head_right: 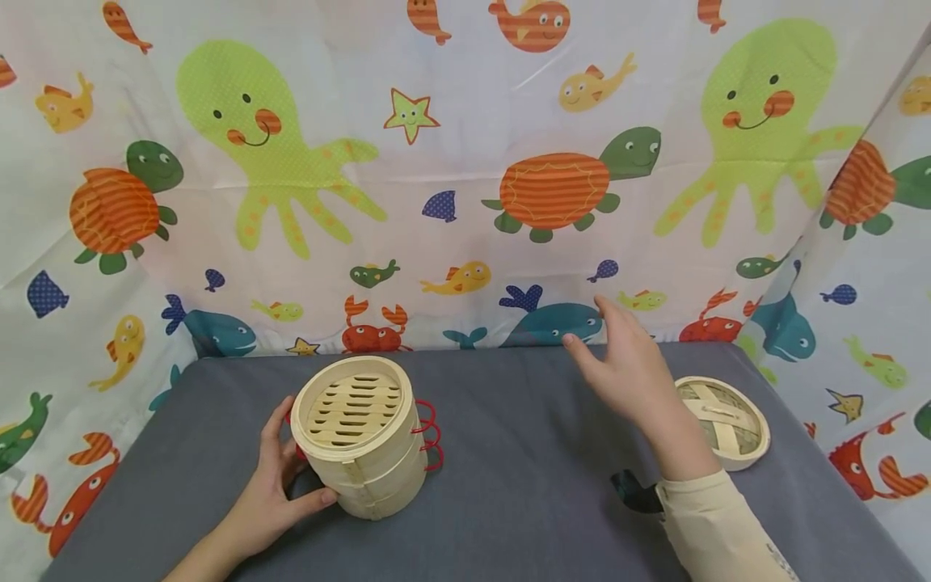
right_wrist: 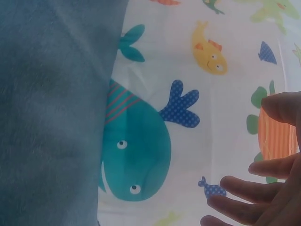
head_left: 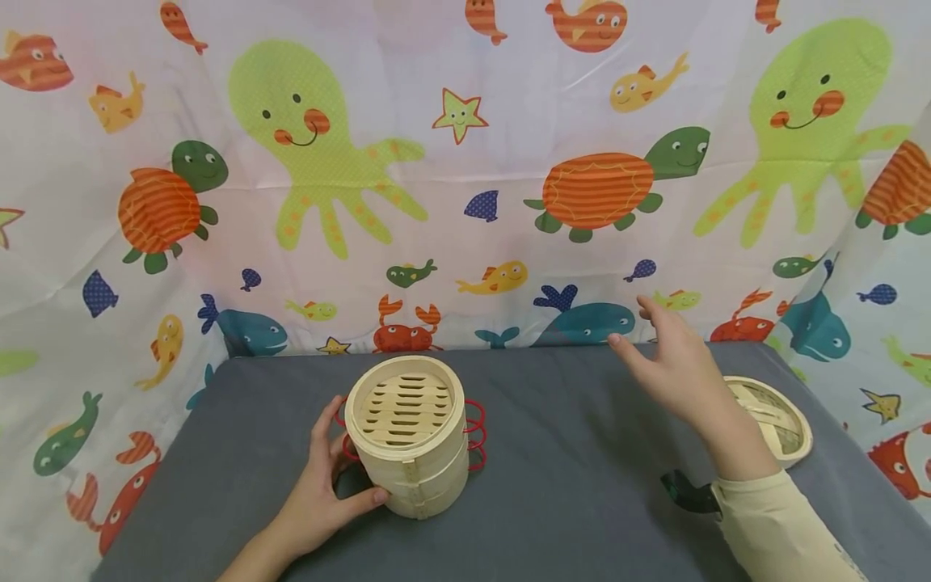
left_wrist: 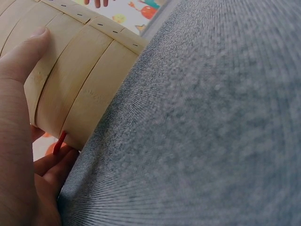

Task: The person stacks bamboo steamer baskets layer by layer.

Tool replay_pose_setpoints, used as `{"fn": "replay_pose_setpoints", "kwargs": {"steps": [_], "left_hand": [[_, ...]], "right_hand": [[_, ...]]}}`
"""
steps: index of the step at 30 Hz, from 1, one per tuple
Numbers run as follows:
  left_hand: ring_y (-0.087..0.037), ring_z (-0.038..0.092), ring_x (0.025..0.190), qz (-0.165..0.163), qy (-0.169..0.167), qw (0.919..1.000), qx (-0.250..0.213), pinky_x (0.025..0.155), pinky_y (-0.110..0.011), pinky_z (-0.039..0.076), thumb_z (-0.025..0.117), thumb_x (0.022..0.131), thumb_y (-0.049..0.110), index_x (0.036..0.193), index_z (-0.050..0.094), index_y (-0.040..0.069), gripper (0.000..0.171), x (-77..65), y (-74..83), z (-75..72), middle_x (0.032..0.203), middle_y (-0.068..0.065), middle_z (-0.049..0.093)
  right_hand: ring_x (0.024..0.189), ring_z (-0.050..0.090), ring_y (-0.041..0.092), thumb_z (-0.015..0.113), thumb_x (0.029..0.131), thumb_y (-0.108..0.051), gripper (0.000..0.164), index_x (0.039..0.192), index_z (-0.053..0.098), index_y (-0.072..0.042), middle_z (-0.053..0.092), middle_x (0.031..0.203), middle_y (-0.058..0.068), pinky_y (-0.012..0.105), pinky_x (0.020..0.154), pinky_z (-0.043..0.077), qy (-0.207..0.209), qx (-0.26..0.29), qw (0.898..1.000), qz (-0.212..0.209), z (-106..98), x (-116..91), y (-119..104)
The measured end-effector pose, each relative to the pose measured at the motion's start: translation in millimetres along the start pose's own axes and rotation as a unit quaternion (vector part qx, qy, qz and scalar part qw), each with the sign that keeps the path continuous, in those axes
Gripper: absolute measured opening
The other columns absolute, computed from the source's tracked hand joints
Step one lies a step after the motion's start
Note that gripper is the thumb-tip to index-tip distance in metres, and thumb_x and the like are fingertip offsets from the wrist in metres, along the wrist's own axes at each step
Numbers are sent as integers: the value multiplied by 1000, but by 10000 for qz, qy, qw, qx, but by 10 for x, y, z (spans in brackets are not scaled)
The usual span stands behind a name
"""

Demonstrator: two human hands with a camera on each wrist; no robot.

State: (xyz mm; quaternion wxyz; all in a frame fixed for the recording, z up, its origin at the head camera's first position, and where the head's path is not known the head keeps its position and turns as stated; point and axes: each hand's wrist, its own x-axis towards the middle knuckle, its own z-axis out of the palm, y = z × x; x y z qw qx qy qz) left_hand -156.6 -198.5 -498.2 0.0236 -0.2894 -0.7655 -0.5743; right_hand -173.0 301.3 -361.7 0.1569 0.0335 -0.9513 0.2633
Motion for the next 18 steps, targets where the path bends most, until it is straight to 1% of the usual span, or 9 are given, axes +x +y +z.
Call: {"fn": "replay_pose_setpoints", "kwargs": {"steps": [3, 9, 18], "left_hand": [[-19, 69, 122, 26, 0, 10000, 27, 103, -31, 50, 90, 85, -6, 176, -7, 26, 136, 5, 2, -1, 150, -7, 64], [-20, 68, 122, -16, 26, 10000, 21, 103, -32, 51, 90, 85, -6, 176, -6, 26, 136, -16, 14, 6, 152, -7, 63], [-20, 68, 123, 33, 13, 10000, 19, 105, -29, 49, 91, 84, -6, 176, -6, 26, 138, 1, 6, 1, 153, -8, 62]], "right_hand": [[140, 49, 54, 66, 108, -49, 85, 167, 34, 5, 50, 155, 34, 78, 106, 42, -18, -71, 10000, 53, -22, -7, 39], [139, 48, 55, 63, 108, -54, 89, 169, 32, 3, 50, 155, 35, 78, 105, 42, -110, -228, 9994, 229, -42, -49, 148], [145, 41, 58, 63, 107, -57, 91, 168, 32, 4, 44, 160, 37, 81, 109, 35, -110, -401, 9982, 433, -86, -76, 304]]}}
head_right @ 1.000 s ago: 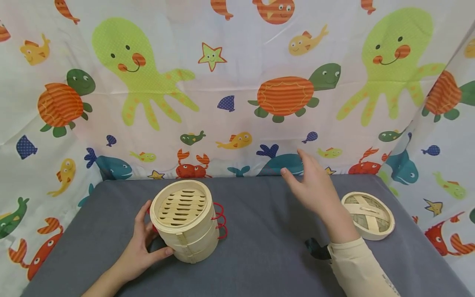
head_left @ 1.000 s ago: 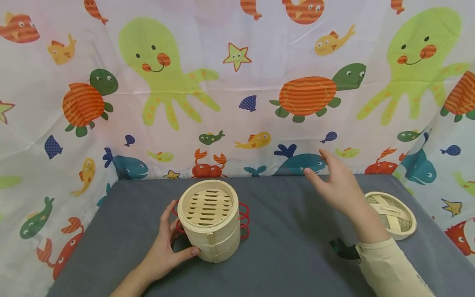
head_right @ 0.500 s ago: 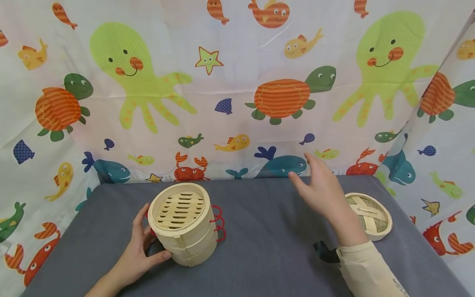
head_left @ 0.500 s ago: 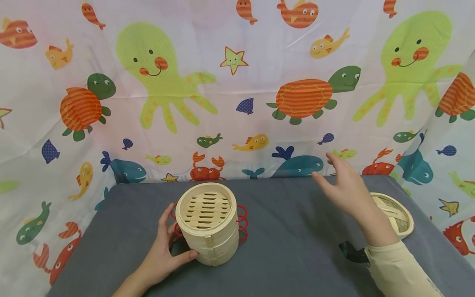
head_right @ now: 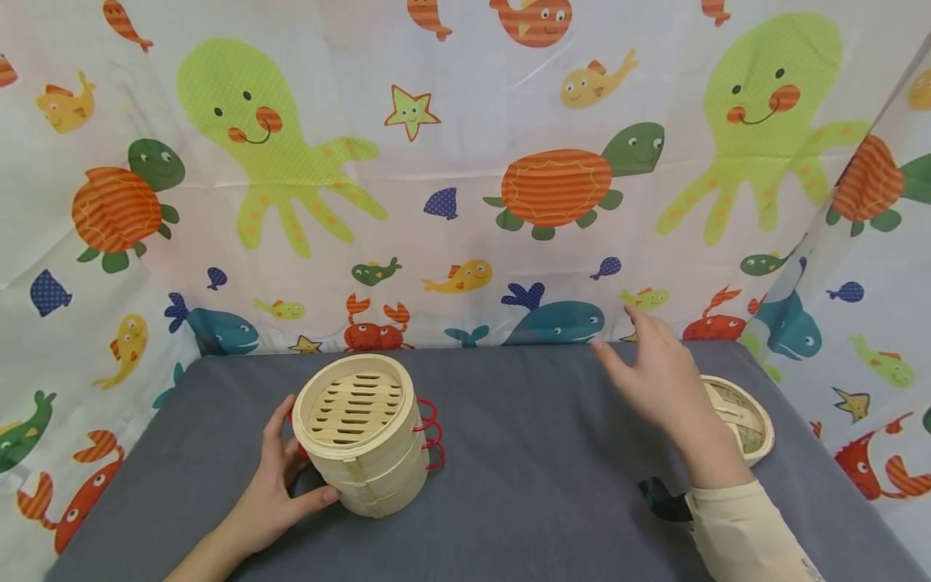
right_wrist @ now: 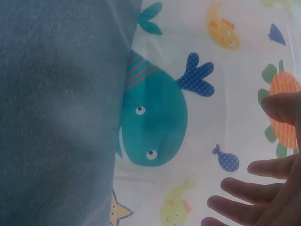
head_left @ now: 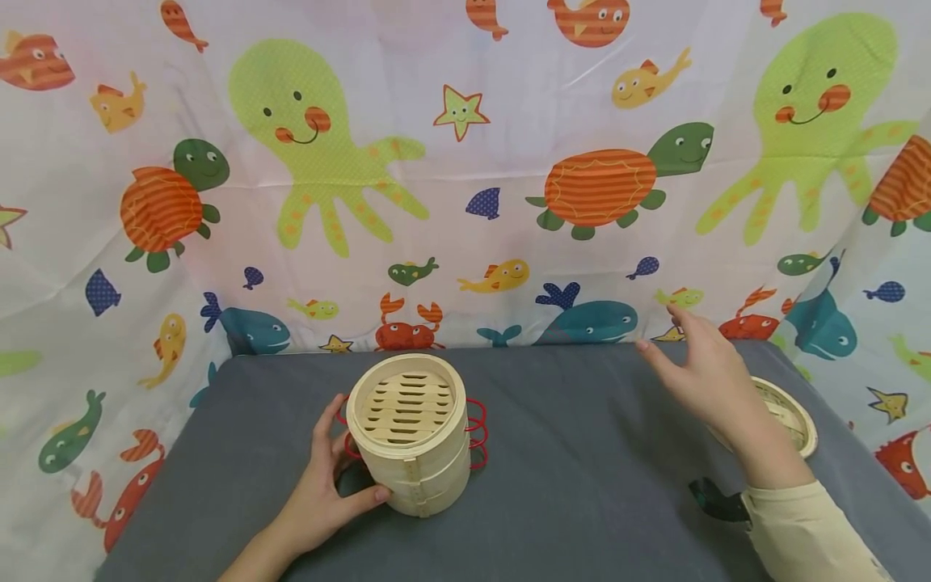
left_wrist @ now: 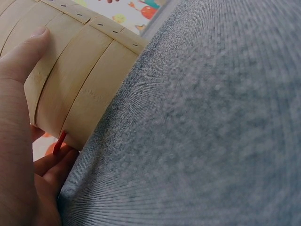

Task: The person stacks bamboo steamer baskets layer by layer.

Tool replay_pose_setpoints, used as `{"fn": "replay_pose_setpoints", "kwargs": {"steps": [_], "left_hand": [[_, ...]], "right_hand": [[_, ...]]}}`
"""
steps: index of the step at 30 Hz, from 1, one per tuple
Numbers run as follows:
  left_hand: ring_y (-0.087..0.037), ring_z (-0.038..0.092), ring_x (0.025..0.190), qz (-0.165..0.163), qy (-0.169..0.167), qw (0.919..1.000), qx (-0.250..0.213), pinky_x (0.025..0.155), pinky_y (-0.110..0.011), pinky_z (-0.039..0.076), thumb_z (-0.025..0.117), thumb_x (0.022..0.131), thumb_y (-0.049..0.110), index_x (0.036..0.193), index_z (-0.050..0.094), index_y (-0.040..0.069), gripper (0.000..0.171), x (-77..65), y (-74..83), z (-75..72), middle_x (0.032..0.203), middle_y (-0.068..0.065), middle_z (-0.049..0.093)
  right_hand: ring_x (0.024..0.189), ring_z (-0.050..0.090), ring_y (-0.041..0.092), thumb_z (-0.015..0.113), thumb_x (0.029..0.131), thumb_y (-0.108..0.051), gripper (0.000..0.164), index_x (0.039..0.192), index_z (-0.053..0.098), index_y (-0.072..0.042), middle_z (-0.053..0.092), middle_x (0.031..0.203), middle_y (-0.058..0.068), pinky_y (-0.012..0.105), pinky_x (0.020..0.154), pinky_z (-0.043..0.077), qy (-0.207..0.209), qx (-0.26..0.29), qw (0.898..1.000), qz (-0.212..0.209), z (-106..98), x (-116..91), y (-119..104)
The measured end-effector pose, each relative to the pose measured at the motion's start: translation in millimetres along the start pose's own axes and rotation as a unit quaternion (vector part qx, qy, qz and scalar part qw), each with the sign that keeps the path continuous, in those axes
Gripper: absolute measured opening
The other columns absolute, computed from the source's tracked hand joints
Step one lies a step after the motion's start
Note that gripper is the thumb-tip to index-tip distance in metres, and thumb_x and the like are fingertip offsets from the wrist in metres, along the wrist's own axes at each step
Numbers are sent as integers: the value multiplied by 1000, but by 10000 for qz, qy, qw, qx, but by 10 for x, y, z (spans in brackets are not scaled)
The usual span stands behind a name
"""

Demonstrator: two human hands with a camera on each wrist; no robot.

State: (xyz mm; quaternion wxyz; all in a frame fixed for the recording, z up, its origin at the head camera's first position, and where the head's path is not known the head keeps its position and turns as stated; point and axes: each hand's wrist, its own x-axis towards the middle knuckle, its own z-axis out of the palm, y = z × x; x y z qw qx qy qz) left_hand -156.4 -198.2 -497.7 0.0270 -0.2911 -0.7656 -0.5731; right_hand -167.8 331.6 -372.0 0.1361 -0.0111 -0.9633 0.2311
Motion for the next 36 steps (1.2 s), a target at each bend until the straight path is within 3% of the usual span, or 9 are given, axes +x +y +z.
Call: {"fn": "replay_pose_setpoints", "kwargs": {"steps": [17, 36], "left_hand": [[-20, 69, 121, 160, -58, 9999, 4, 103, -32, 50, 92, 83, -6, 176, -6, 23, 138, 35, -12, 4, 151, -7, 64], [-20, 68, 121, 26, -12, 10000, -26, 103, -29, 49, 91, 84, -7, 176, -6, 26, 138, 2, 4, -7, 149, -8, 64]], "right_hand": [[137, 43, 61, 63, 108, -54, 93, 166, 29, 9, 43, 154, 42, 83, 103, 38, -77, -290, 9992, 254, -123, -124, 286], [137, 39, 63, 63, 106, -61, 96, 165, 32, 8, 39, 154, 44, 86, 99, 37, -164, -554, 9967, 577, -174, -282, 612]]}}
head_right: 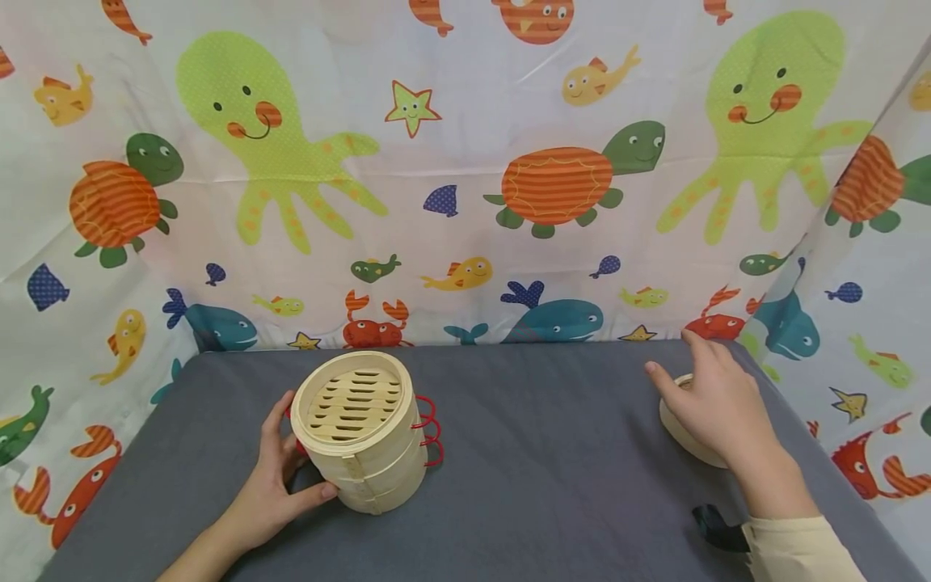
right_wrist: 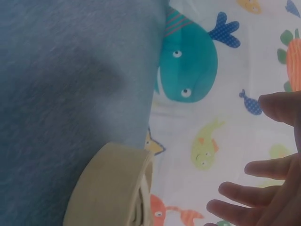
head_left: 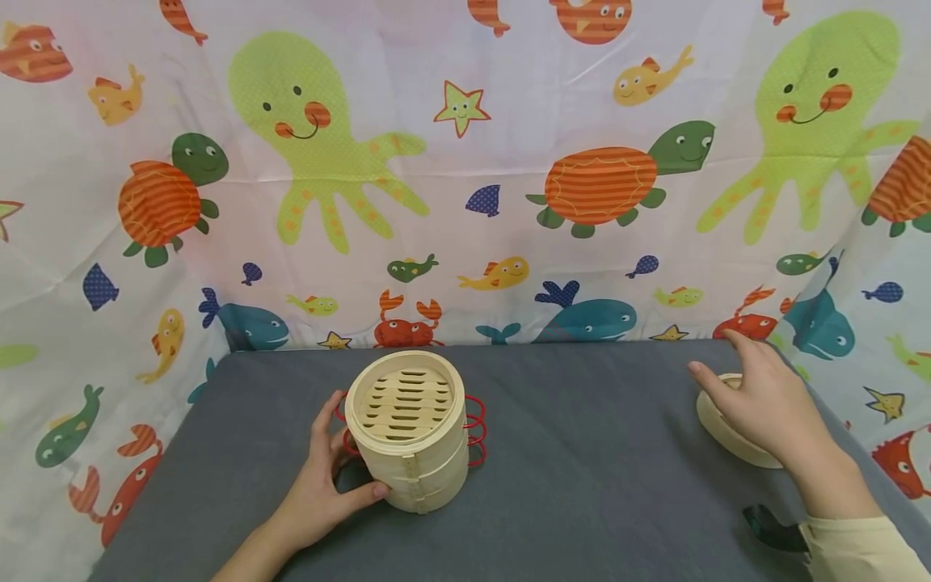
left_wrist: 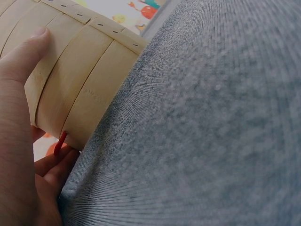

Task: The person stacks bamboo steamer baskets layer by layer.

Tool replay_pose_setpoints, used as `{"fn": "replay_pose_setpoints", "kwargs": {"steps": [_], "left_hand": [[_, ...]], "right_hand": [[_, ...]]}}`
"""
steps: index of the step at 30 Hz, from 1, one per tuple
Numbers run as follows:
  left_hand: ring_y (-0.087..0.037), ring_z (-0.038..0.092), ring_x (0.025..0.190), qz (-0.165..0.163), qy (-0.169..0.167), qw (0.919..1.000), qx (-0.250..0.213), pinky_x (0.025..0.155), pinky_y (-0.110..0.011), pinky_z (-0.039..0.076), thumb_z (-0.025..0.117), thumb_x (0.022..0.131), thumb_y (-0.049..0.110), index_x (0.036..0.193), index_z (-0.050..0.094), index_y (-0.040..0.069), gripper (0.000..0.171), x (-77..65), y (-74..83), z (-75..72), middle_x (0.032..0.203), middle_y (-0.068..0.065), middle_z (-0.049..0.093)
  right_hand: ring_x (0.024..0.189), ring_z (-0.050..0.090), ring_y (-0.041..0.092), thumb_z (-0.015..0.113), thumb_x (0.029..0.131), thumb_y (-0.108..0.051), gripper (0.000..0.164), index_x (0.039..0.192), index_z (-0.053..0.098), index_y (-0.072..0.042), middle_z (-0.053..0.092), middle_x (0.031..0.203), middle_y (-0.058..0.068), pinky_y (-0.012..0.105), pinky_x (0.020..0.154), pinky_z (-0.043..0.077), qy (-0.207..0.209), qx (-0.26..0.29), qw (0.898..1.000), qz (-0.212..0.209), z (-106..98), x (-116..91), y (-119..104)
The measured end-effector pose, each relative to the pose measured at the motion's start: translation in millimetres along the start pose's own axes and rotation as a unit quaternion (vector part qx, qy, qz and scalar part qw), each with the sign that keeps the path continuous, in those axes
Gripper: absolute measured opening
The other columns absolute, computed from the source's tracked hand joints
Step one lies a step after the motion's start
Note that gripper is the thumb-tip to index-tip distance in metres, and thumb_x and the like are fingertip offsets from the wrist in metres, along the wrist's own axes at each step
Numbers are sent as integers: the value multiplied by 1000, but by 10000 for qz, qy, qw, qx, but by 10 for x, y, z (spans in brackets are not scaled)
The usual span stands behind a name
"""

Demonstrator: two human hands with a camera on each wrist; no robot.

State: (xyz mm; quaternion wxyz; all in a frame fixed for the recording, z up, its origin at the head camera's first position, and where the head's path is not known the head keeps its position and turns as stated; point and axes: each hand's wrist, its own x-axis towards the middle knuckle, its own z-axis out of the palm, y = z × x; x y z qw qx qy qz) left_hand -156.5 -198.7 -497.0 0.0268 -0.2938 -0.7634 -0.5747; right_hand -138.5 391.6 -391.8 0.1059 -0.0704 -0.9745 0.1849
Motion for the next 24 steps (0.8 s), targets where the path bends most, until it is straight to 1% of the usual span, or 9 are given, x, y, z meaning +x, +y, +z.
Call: {"fn": "replay_pose_setpoints", "kwargs": {"steps": [7, 10, 14, 20, 24], "left_hand": [[-19, 68, 121, 12, 15, 10000, 1, 104, -28, 48, 91, 83, -7, 176, -6, 26, 138, 1, -15, 0, 150, -7, 64], [-19, 68, 122, 8, 20, 10000, 26, 104, -28, 48, 91, 83, -7, 176, -7, 26, 139, -6, -19, -4, 151, -7, 63], [-18, 68, 122, 4, 30, 10000, 58, 103, -28, 49, 91, 83, -7, 176, -6, 25, 138, -11, -15, -10, 152, -5, 63], [-18, 68, 122, -4, 10, 10000, 35, 103, -28, 49, 91, 84, -7, 176, -6, 25, 138, -5, -7, 0, 152, -5, 63], [-19, 68, 123, 23, 8, 10000, -3, 104, -27, 48, 91, 84, -8, 176, -7, 25, 138, -5, -12, 5, 152, -6, 63]], "right_hand": [[135, 39, 67, 61, 107, -62, 98, 165, 29, 9, 38, 153, 47, 88, 96, 36, -165, -111, 9998, 81, -32, -40, 144], [134, 40, 68, 60, 107, -62, 97, 163, 32, 12, 40, 151, 48, 87, 96, 37, -187, -127, 9997, 88, -36, -62, 202], [132, 42, 67, 62, 107, -60, 95, 160, 36, 14, 43, 148, 49, 86, 96, 38, -153, -148, 9998, 57, -24, -97, 289], [128, 44, 66, 62, 107, -58, 91, 155, 40, 15, 45, 143, 49, 85, 91, 40, -259, -198, 9994, 83, -15, -140, 443], [125, 47, 66, 61, 107, -60, 91, 151, 44, 17, 47, 140, 49, 85, 90, 41, -347, -306, 9989, 96, -16, -158, 512]]}}
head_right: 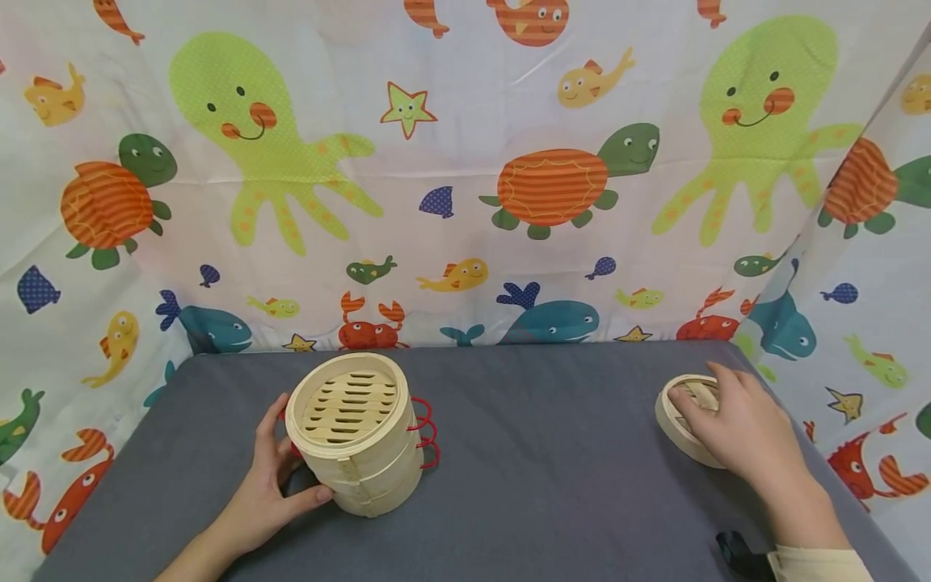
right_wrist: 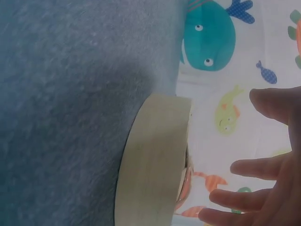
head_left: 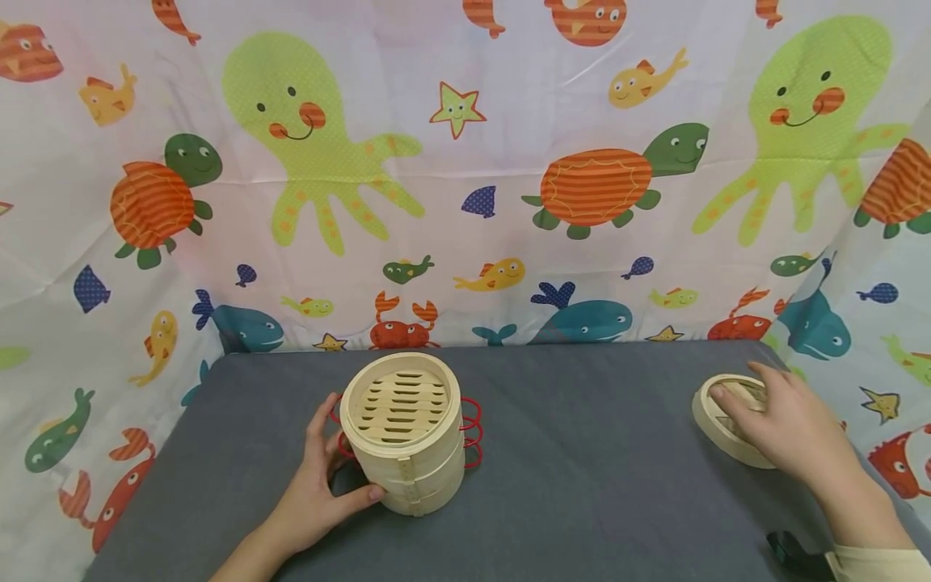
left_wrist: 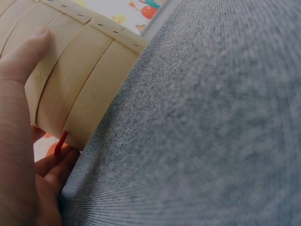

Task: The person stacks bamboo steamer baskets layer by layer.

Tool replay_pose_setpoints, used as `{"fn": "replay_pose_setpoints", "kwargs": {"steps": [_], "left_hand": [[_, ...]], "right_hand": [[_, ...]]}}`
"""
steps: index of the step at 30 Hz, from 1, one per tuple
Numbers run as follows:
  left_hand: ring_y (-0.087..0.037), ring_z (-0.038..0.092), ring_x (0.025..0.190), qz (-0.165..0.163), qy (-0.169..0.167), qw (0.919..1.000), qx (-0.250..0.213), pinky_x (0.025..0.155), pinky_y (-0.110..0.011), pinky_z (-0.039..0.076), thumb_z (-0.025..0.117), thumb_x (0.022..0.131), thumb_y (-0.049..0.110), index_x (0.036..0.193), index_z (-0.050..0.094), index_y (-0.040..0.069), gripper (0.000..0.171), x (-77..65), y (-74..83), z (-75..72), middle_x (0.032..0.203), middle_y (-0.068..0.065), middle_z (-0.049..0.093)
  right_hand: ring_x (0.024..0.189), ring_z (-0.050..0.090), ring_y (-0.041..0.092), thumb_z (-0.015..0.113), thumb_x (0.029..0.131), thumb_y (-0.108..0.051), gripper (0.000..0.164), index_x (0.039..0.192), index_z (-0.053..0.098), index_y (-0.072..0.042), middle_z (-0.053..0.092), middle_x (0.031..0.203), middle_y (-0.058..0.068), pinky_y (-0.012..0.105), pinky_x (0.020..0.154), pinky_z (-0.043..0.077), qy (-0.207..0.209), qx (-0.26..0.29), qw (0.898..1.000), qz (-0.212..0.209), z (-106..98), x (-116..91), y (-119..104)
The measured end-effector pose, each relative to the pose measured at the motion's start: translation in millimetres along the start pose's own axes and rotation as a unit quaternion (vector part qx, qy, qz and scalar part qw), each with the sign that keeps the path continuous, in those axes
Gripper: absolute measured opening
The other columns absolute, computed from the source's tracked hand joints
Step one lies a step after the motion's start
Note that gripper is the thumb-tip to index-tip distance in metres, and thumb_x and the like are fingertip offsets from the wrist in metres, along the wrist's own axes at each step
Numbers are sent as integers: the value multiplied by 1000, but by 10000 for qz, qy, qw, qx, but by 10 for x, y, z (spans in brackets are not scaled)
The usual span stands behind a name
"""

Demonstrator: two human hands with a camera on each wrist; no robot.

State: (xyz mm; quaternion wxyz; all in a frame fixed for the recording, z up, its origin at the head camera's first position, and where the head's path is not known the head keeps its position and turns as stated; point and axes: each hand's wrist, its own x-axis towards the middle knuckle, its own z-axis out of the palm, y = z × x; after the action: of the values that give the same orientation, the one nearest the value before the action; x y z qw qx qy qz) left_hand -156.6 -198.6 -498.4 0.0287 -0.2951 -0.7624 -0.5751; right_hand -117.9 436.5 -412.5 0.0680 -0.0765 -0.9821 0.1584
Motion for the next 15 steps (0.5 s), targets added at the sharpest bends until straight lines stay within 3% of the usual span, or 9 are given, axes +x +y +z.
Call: {"fn": "replay_pose_setpoints", "kwargs": {"steps": [15], "left_hand": [[-16, 66, 127, -184, 32, 9998, 29, 107, -23, 45, 89, 85, -9, 176, -8, 26, 137, -8, 13, 9, 151, -5, 63]], "right_hand": [[117, 50, 70, 61, 103, -69, 102, 142, 47, 25, 44, 132, 54, 81, 85, 46, -507, -350, 9976, 301, 74, -115, 204]]}}
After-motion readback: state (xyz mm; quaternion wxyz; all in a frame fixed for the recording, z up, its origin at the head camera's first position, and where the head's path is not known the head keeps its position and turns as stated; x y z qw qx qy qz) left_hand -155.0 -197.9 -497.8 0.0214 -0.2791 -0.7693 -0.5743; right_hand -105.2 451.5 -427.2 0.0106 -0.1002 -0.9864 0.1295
